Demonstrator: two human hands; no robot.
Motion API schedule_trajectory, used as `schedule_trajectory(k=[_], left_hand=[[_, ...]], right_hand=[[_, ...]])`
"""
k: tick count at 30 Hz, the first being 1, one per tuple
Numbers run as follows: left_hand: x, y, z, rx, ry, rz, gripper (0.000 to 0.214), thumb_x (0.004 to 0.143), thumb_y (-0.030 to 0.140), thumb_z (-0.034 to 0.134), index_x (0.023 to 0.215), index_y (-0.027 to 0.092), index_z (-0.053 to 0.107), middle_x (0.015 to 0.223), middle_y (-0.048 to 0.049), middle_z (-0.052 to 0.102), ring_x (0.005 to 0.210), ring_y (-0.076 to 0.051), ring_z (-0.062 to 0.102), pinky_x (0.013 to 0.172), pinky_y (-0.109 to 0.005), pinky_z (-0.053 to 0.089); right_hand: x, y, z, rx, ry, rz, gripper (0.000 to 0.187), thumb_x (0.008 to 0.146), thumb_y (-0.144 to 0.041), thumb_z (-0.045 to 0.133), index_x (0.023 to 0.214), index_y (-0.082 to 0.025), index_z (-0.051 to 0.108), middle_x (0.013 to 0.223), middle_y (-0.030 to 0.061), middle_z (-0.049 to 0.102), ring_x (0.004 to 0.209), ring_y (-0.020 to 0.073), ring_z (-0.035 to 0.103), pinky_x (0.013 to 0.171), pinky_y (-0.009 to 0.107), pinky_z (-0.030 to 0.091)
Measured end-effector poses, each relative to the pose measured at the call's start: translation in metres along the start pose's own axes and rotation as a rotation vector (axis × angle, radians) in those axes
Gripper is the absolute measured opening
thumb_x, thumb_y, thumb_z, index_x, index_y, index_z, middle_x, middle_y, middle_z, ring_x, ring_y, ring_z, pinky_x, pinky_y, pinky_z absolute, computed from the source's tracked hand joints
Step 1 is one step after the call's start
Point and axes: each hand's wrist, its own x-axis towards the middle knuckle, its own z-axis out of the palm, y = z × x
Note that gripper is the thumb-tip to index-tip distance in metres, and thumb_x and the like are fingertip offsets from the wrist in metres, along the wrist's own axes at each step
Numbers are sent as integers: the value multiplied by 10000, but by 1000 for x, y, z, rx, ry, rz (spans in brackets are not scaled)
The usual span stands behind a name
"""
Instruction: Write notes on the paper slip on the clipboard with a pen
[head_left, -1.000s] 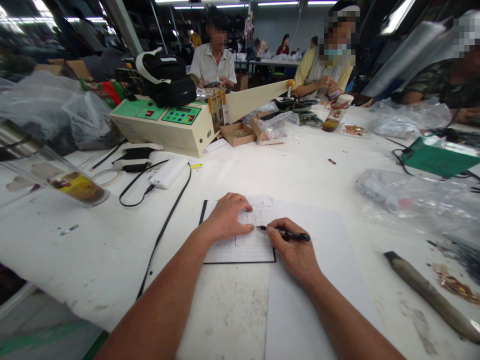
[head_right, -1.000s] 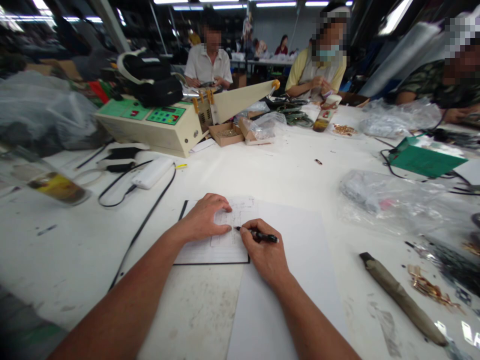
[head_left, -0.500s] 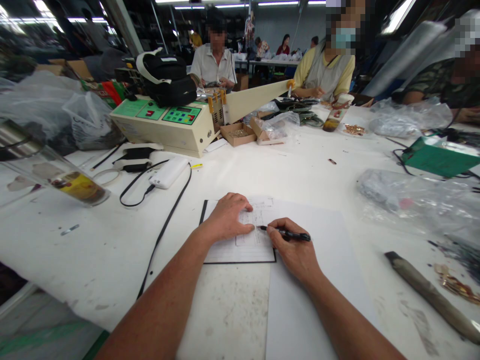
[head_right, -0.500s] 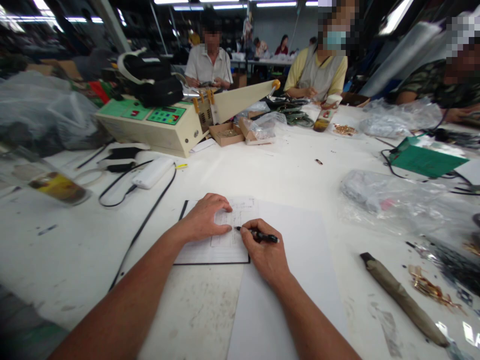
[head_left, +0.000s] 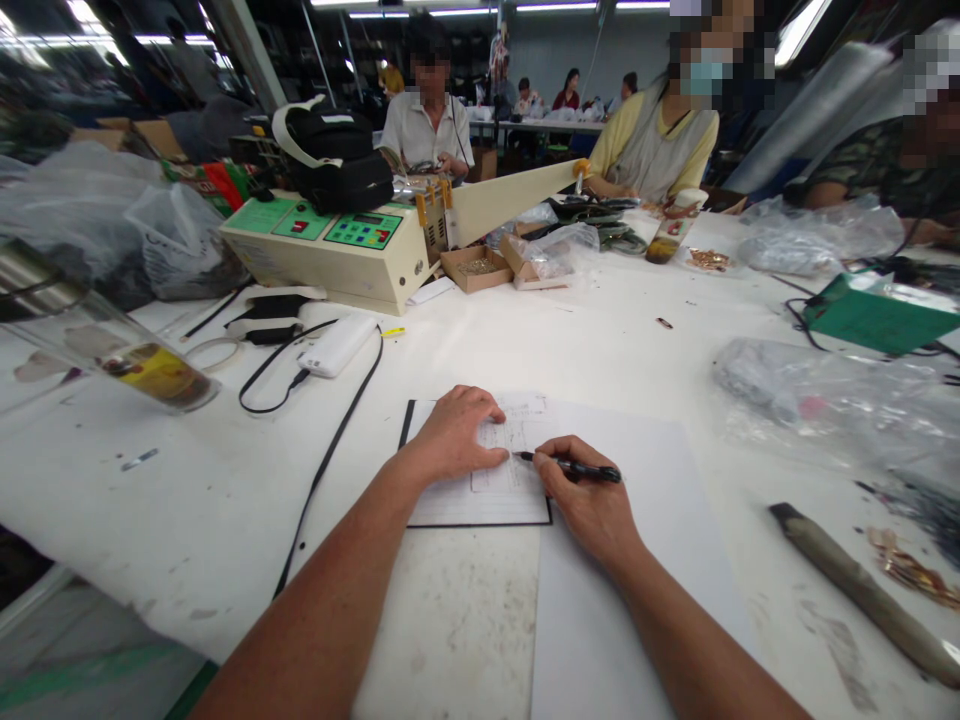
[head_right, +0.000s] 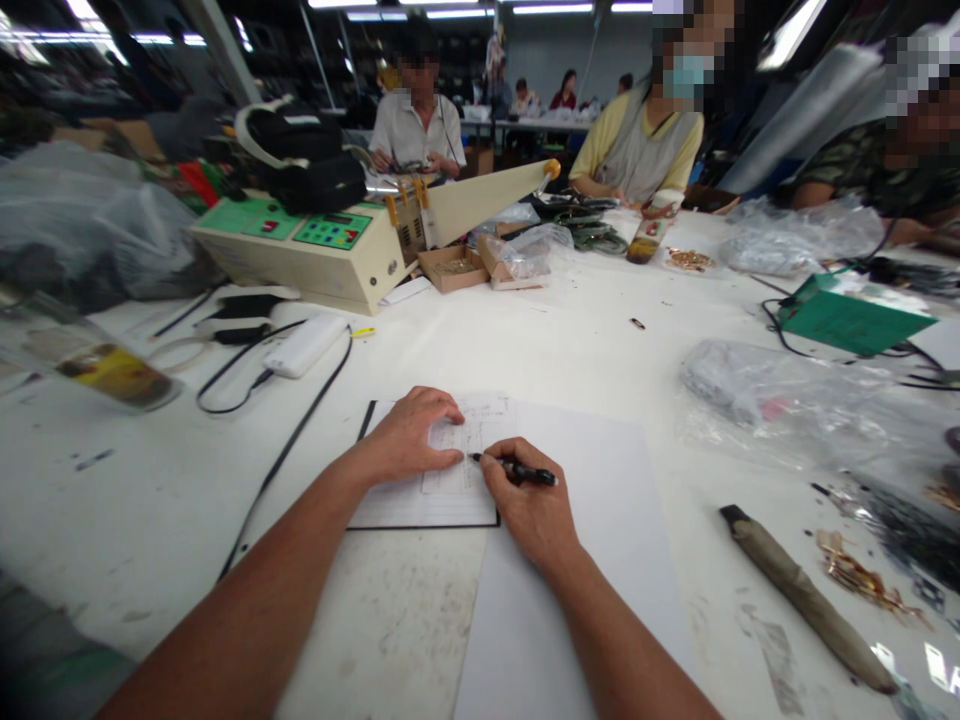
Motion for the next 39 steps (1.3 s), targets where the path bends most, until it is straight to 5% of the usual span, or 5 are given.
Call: schedule_trajectory(k=[39], left_hand=[[0, 1, 0, 3, 2, -2, 381, 709, 338, 848, 1037, 260, 671, 1183, -32, 658, 1208, -300, 537, 1091, -454, 449]], right_hand=[[1, 0, 0, -7, 14, -4, 188, 918, -381, 665, 807, -230, 684, 654, -35, 600, 614, 164, 522, 593, 293, 404]])
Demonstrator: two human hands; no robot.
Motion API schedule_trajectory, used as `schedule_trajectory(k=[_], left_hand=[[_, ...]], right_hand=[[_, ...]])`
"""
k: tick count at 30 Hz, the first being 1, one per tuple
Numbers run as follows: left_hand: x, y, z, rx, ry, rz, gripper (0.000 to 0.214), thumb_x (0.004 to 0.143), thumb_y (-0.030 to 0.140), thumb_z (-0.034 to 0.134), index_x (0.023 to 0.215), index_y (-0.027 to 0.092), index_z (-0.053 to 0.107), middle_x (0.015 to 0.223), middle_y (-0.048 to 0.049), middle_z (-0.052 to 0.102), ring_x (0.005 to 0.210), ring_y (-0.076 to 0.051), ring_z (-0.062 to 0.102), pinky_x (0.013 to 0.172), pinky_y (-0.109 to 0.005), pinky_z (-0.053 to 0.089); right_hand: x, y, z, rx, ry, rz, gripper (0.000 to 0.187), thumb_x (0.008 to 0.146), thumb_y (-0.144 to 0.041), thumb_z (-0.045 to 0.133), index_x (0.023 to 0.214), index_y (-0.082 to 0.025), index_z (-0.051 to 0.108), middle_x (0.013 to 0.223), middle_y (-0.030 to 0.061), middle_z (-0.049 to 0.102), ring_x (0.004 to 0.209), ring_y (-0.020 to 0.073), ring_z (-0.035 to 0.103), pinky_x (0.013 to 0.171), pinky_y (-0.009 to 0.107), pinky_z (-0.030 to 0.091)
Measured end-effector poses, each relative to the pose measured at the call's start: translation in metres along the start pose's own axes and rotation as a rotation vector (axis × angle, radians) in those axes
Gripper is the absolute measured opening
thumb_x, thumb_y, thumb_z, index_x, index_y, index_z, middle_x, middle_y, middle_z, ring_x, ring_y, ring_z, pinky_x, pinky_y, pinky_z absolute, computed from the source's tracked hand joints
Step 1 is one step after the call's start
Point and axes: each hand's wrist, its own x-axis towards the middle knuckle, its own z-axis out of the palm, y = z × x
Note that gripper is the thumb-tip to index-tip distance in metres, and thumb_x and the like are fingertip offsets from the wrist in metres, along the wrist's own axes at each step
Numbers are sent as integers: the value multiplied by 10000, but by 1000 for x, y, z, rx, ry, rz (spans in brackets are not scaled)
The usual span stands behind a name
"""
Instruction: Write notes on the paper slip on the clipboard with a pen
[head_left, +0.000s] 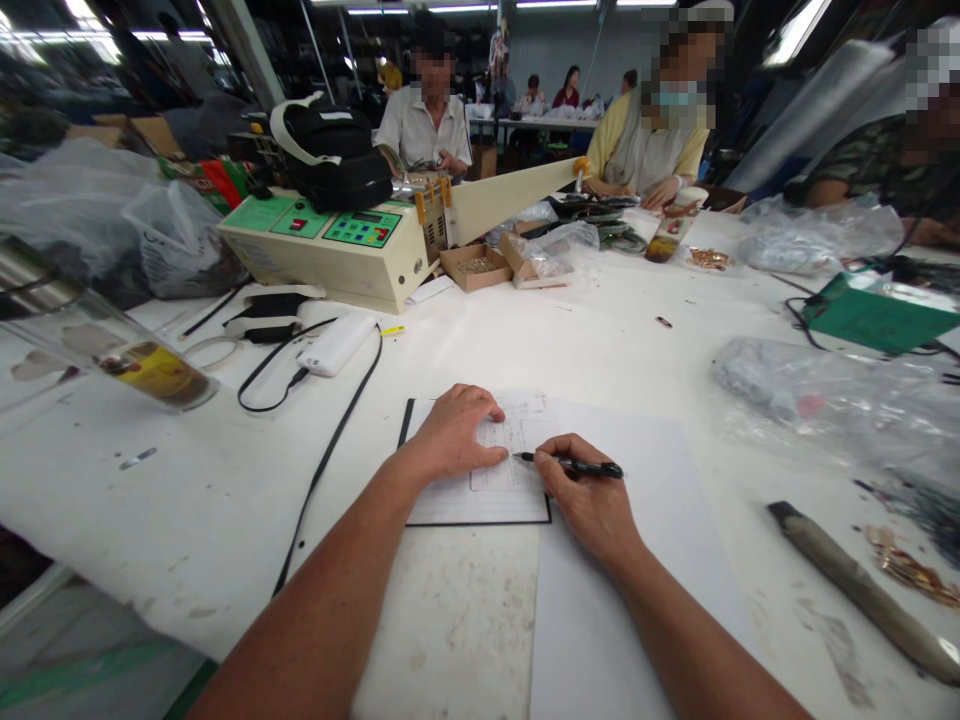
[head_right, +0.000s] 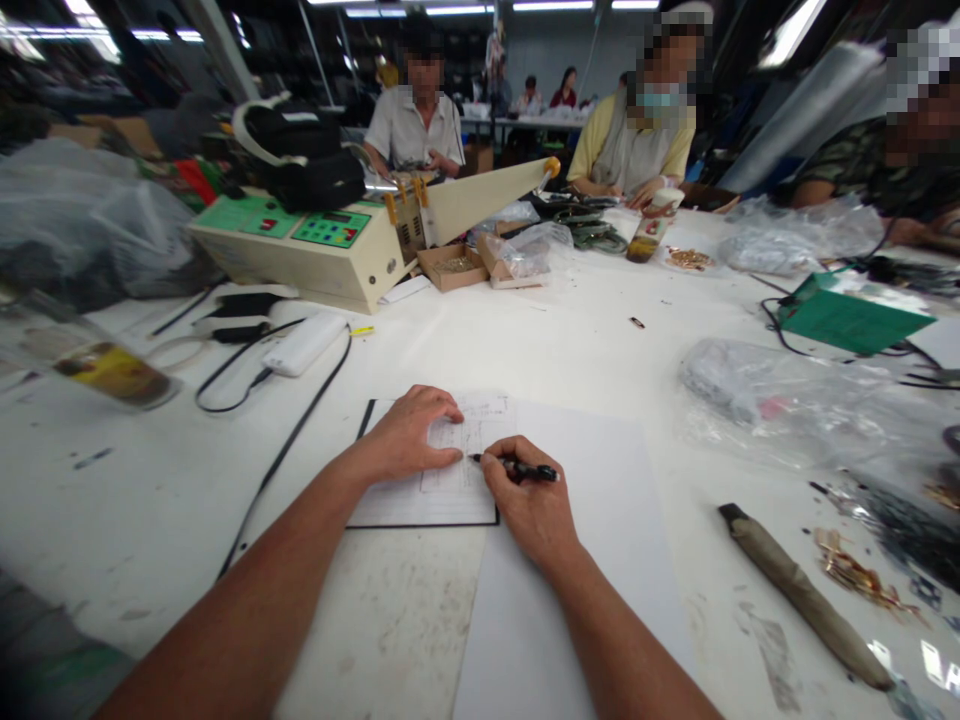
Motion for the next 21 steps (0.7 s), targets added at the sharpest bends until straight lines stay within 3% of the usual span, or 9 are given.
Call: schedule_trajectory(k=[8, 15, 21], left_hand=[[0, -1, 0, 1, 1, 6, 383, 711, 343, 847, 1040, 259, 669, 1181, -31, 657, 1205, -302, 539, 1087, -452, 450], [0, -1, 1, 4, 6, 11, 385, 709, 339, 849, 1038, 249, 670, 1179, -32, 657, 1200, -302, 538, 1085, -452, 448], [1, -1, 0, -2, -2, 6, 390, 709, 334, 851, 1048, 251, 676, 1182, -34, 659, 1200, -300, 539, 1085, -452, 448]], right_hand=[[-2, -2, 0, 15, 8, 19, 190, 929, -385, 661, 817, -234, 687, 671, -38, 592, 618, 157, 501, 584, 287, 384], [0, 4, -1, 23, -7, 36, 231, 943, -448, 651, 956, -245, 761, 697, -17, 654, 641, 177, 570, 614, 300, 432], [-1, 3, -1, 2, -16, 24, 224, 948, -427, 646, 899, -232, 745, 666, -21, 626, 615, 165, 548, 602, 294, 419]])
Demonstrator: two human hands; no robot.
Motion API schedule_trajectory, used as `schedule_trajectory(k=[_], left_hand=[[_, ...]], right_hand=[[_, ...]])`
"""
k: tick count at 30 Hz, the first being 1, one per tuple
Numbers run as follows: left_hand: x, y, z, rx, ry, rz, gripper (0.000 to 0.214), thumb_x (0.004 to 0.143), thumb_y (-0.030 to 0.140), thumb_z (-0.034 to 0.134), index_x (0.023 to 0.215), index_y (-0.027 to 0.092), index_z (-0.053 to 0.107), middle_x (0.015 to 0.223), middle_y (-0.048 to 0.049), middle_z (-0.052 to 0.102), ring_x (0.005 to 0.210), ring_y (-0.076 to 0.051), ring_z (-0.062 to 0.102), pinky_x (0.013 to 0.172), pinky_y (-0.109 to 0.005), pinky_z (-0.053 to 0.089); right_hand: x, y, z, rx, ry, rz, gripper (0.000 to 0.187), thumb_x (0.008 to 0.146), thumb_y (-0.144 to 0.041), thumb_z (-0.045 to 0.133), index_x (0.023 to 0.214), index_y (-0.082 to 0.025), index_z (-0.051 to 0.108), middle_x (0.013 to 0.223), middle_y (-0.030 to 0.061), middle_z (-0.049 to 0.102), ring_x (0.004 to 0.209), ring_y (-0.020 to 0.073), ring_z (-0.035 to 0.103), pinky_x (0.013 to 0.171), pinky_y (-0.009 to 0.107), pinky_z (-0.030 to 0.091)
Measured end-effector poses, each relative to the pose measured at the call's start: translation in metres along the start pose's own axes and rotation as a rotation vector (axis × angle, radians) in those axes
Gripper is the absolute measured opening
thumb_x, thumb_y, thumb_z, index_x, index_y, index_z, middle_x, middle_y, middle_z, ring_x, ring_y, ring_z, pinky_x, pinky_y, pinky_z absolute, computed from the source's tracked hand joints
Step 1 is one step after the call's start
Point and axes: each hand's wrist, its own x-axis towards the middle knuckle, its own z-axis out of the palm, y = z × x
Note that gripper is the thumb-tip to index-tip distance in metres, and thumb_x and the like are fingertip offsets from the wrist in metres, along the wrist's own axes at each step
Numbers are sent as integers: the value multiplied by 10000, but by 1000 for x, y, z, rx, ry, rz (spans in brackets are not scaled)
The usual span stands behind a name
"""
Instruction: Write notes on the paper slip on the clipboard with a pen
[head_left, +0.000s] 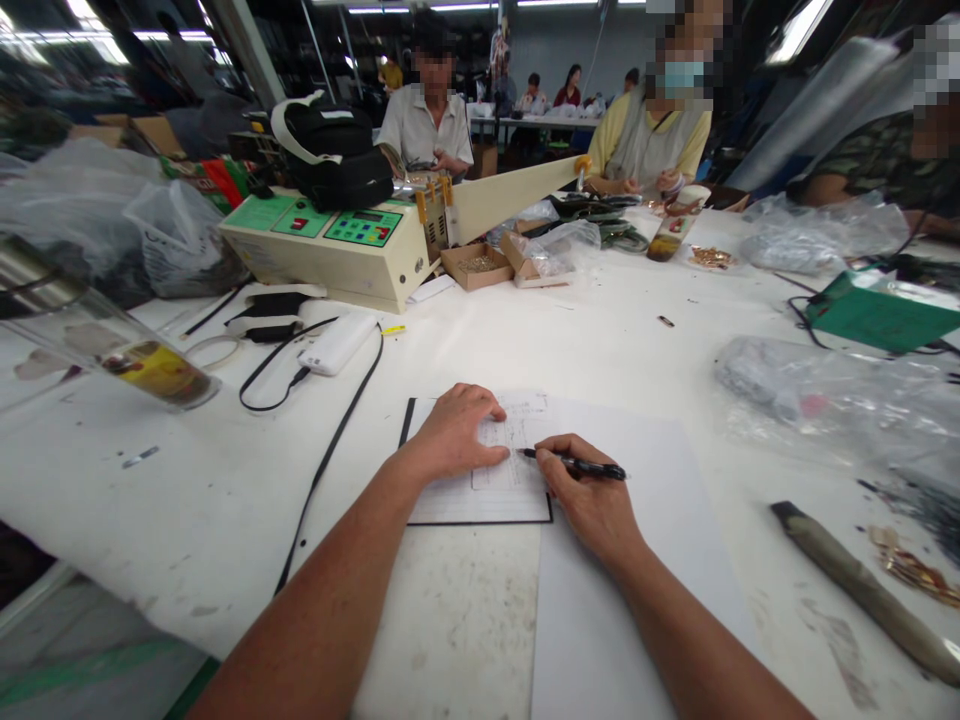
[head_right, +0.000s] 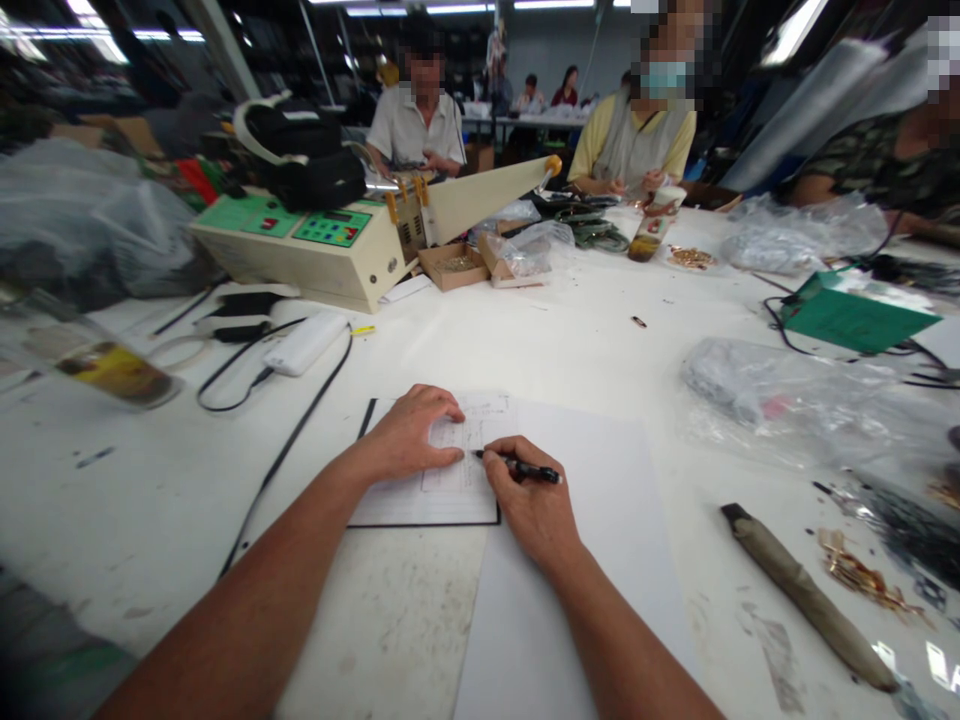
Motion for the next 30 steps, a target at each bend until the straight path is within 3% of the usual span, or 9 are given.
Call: schedule_trajectory(k=[10, 30], left_hand=[[0, 0, 1, 11, 0, -8, 391, 711, 342, 849, 1050, 253, 673, 1193, -25, 658, 1213, -294, 533, 1095, -445, 448], [-1, 0, 2, -8, 6, -8, 389, 711, 354, 847, 1044, 251, 673, 1181, -31, 668, 1206, -297, 543, 1090, -461, 452]], right_hand=[[-1, -3, 1, 12, -1, 14, 213, 932, -388, 644, 809, -221, 692, 637, -32, 569, 601, 153, 494, 579, 282, 383], [-3, 0, 2, -5, -1, 9, 207, 937, -393, 635, 825, -228, 689, 643, -35, 577, 603, 161, 525, 591, 285, 402]])
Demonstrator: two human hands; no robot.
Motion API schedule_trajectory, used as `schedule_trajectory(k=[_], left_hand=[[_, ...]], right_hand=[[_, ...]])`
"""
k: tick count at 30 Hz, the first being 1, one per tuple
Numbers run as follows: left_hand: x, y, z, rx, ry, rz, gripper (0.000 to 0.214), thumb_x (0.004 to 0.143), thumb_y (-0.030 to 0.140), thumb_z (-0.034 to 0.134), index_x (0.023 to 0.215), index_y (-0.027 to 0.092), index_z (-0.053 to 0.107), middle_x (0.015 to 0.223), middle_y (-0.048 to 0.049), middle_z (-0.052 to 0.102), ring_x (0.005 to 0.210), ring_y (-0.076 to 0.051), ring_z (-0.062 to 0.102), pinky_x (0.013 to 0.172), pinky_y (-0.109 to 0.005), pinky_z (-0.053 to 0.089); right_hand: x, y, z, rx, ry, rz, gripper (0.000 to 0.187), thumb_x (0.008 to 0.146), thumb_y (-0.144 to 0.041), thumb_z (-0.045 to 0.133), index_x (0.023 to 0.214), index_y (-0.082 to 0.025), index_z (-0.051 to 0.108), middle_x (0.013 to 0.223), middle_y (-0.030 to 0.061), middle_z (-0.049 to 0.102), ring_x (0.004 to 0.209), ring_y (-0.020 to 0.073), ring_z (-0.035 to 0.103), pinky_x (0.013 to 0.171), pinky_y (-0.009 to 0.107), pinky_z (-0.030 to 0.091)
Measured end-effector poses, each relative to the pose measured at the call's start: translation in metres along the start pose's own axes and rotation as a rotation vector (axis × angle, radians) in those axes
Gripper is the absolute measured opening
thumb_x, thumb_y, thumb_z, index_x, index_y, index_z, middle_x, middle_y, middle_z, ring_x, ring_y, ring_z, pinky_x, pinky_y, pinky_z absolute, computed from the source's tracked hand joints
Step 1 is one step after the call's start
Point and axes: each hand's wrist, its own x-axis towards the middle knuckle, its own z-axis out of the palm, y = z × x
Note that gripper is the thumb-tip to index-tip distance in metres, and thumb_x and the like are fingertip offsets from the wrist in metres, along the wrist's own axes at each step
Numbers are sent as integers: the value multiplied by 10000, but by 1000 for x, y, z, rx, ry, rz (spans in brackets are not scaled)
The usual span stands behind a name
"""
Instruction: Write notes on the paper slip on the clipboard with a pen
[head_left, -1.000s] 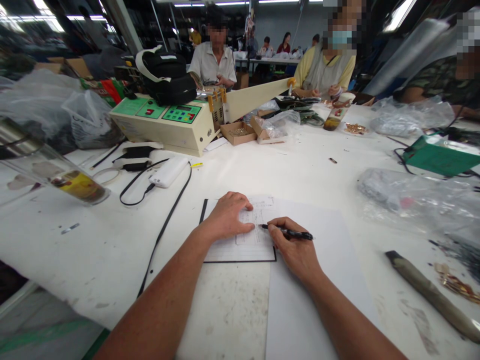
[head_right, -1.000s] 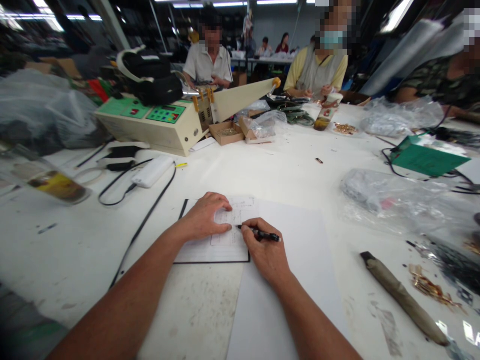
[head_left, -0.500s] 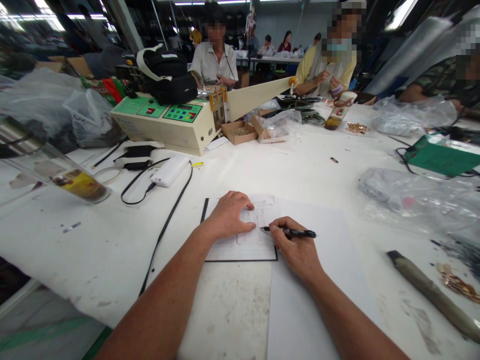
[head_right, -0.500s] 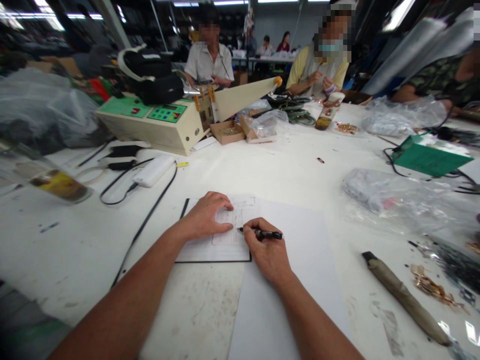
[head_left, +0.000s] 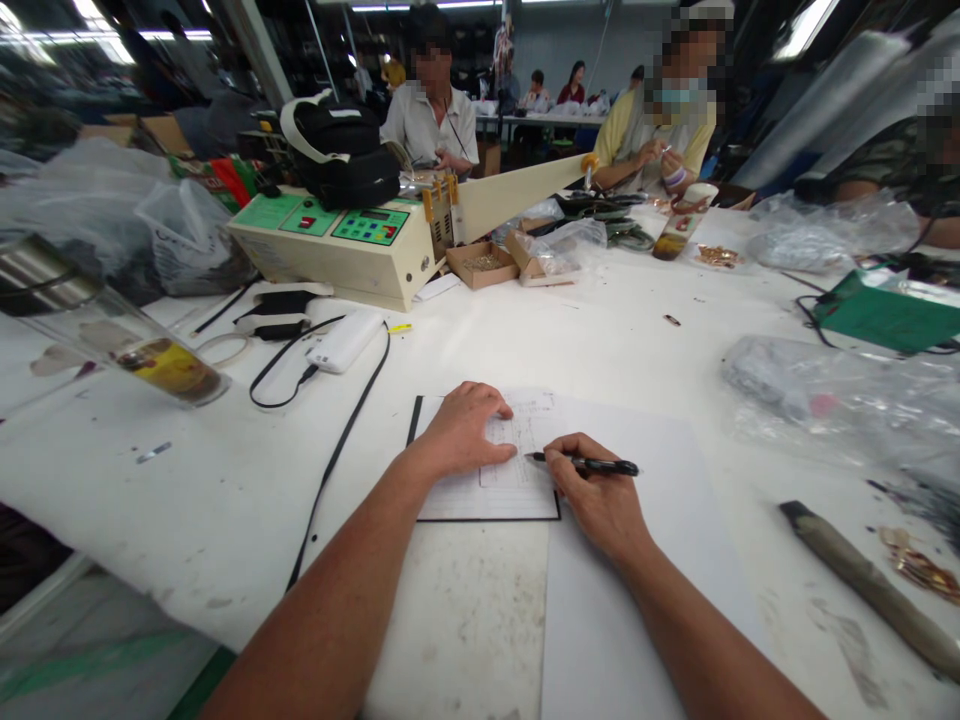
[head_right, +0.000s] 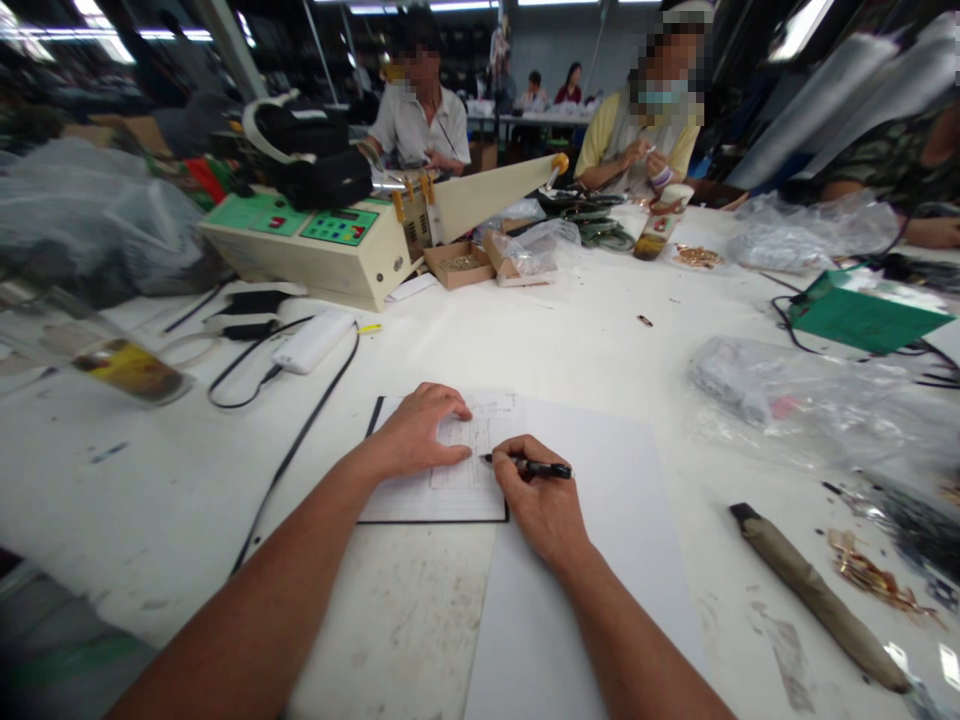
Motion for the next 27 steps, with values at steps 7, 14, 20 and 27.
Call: schedule_trajectory(k=[7, 14, 20, 27], left_hand=[[-1, -2, 0, -6, 13, 7, 402, 704, 340, 854, 1053, 251, 675, 1196, -29, 662, 1216, -294, 536, 1107, -458, 443], [-2, -2, 0, 1, 4, 5, 401, 710, 352, 846, 1059, 252, 676, 1200, -27, 660, 1217, -294, 534, 1114, -458, 438], [-1, -2, 0, -3, 3, 6, 398, 717, 358, 835, 1067, 263, 669, 1219, -30, 654, 1231, -301, 532, 1125, -465, 433], [1, 1, -2, 16, -18, -3, 394, 716, 353, 843, 1055, 257, 669, 1214, -41, 654, 1226, -310, 535, 1111, -465, 441]], right_hand=[[1, -3, 1, -7, 12, 6, 207, 934, -387, 642, 820, -225, 698, 658, -29, 594, 619, 161, 523, 598, 285, 400], [1, -4, 1, -10, 15, 12, 208, 929, -393, 644, 825, -222, 701, 665, -23, 599, 623, 167, 536, 603, 294, 408], [1, -3, 0, -1, 4, 10, 215, 938, -399, 638, 833, -223, 703, 672, -17, 610, 626, 173, 553, 604, 295, 420], [1, -4, 0, 5, -1, 6, 206, 939, -383, 639, 824, -223, 699, 652, -23, 594, 605, 163, 519, 581, 287, 399]])
